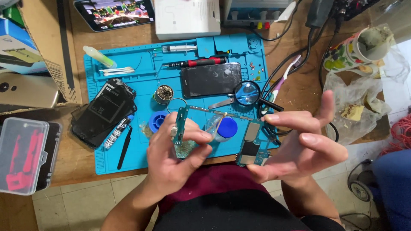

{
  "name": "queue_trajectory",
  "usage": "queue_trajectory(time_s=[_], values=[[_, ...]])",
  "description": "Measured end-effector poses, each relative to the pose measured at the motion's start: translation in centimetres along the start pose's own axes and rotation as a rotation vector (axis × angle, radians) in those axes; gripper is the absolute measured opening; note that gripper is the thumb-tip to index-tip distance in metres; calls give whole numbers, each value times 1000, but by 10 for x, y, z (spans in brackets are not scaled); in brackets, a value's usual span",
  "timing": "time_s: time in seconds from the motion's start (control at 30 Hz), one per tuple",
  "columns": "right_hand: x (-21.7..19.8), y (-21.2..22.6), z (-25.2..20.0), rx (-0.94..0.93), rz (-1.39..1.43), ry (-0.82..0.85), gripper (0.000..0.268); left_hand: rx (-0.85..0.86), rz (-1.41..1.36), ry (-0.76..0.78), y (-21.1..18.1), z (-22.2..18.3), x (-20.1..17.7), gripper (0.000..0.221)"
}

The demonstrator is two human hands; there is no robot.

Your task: A person repairs a mobile phone motherboard by securing components with a rubber band and inspecting the assembly on a specialized repair mat.

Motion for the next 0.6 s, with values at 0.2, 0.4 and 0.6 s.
queue_trajectory(time_s=[0.2,0.4,0.6], values=[[-5,-5,-7,92,43,-50,65,90,-459,-5,3,1,13,27],[3,2,0,52,125,16,64,-32,-330,-8,6,14,7,24],[17,1,10,72,167,146,63,66,-231,-1,-2,23,2,12]])
Point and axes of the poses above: each hand's wrist, its own z-axis towards the middle knuckle, its own x-axis out of the palm, y = z × x, the point moved 9 cm from there along z, towards the middle knuckle, and after that the axes turned 14 degrees about y, right-handed, at the moved point
